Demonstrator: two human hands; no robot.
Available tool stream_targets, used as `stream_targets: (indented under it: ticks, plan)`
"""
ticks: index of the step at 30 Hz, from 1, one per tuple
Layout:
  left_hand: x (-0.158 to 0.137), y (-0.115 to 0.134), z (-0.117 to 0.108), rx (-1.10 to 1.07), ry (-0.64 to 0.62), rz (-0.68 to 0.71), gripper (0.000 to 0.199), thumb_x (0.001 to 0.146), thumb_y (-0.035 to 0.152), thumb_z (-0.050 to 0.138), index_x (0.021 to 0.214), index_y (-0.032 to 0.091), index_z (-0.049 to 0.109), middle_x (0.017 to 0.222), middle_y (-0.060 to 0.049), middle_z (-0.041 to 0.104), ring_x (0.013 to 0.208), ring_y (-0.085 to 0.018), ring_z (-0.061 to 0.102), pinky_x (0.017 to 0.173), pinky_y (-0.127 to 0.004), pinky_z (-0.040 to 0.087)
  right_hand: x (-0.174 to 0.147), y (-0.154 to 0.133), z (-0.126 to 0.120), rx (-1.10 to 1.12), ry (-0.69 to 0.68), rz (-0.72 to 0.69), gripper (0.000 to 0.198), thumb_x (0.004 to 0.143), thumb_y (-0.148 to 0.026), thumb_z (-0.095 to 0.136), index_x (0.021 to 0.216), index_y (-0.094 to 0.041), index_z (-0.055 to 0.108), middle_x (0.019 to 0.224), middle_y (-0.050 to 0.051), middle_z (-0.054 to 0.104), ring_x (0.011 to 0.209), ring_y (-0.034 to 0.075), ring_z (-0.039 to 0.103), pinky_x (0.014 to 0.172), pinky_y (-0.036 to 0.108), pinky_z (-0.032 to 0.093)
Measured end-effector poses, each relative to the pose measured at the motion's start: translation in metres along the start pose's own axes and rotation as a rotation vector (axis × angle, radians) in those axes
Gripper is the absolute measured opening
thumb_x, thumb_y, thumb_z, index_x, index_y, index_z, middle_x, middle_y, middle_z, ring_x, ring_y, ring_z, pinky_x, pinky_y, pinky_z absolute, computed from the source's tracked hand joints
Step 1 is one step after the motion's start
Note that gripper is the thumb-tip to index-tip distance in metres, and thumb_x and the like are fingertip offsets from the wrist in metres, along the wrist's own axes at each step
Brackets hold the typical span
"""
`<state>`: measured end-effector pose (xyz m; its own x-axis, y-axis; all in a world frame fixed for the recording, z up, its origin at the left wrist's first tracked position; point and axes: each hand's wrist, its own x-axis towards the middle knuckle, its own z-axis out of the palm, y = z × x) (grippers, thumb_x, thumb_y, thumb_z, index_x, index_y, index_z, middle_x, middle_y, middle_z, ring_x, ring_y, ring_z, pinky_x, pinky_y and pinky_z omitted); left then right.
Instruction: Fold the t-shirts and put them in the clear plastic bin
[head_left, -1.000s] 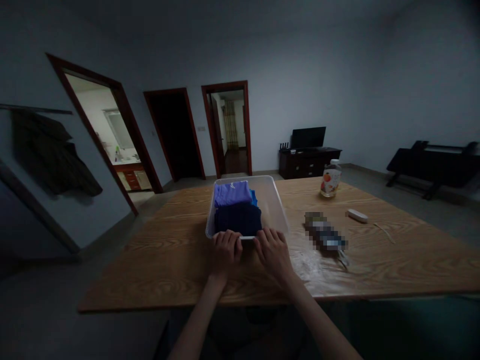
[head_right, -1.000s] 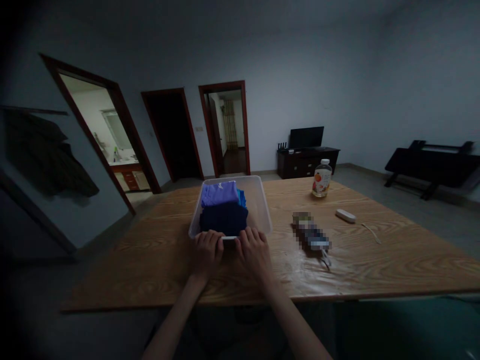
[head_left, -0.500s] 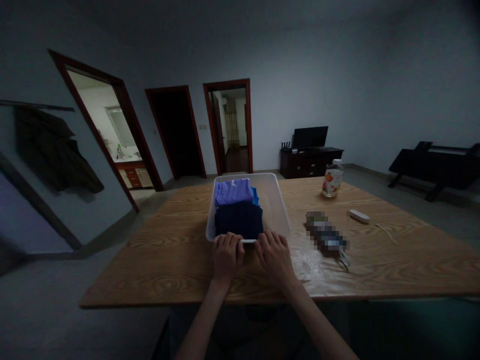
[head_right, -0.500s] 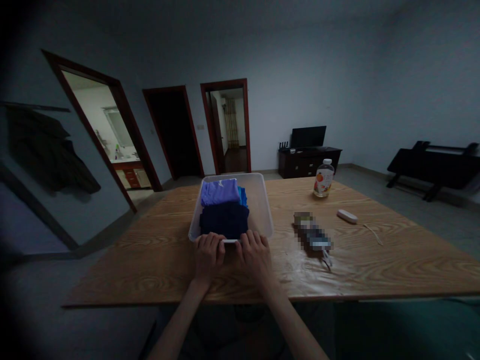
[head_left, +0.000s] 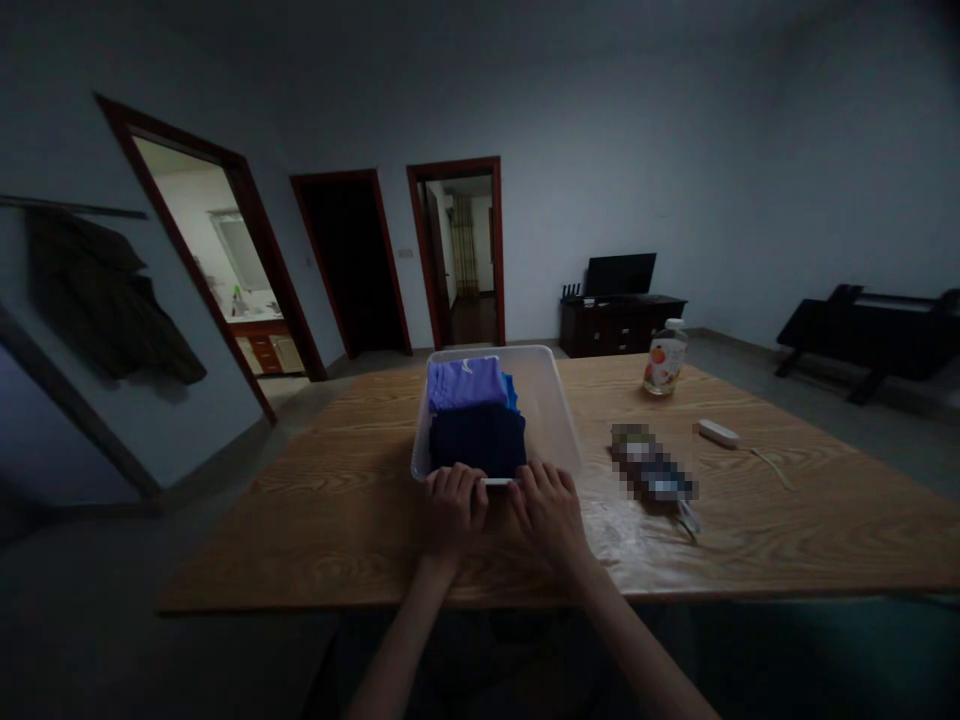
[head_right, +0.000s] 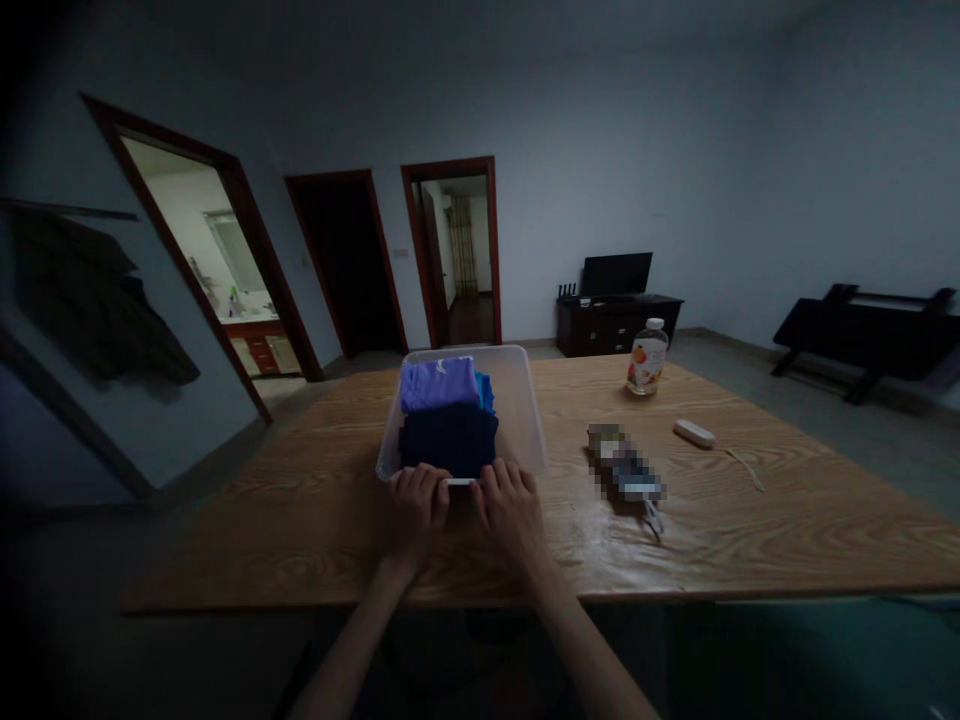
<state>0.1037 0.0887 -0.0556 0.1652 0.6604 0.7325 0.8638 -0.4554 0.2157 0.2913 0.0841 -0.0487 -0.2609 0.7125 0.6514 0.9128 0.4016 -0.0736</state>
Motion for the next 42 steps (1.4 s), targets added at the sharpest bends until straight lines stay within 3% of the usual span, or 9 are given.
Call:
stream_targets:
  ticks: [11, 29, 42]
  plan:
    - [0.033, -0.011, 0.011, 0.099, 0.003, 0.022, 0.016, 0.107, 0.021, 0.051, 0.103, 0.021, 0.066, 0.100, -0.006, 0.067, 0.099, -0.027, 0.056, 0.100, -0.045, 0.038, 0.034, 0.015, 0.005, -0.062, 0.040, -0.045, 0.018, 0.112, -0.029, 0.050, 0.100, -0.021, 0.060, 0.101, 0.008, 0.064, 0.098, 0.028, 0.056, 0.091, 0.042, 0.036]
    - [0.003, -0.002, 0.004, 0.045, 0.025, 0.047, 0.016, 0.106, 0.019, 0.049, 0.105, 0.020, 0.065, 0.102, -0.006, 0.068, 0.099, -0.027, 0.058, 0.096, -0.046, 0.037, 0.003, 0.003, 0.002, -0.012, 0.035, -0.015, 0.015, 0.110, -0.027, 0.052, 0.099, -0.021, 0.060, 0.102, 0.009, 0.064, 0.099, 0.029, 0.055, 0.090, 0.043, 0.035]
    - [0.023, -0.008, 0.006, 0.084, 0.000, 0.036, 0.016, 0.107, 0.020, 0.049, 0.105, 0.020, 0.065, 0.102, -0.007, 0.067, 0.099, -0.027, 0.057, 0.099, -0.046, 0.038, 0.023, 0.010, 0.007, -0.046, 0.054, -0.032, 0.016, 0.111, -0.028, 0.052, 0.099, -0.021, 0.059, 0.102, 0.008, 0.064, 0.098, 0.028, 0.056, 0.090, 0.043, 0.035]
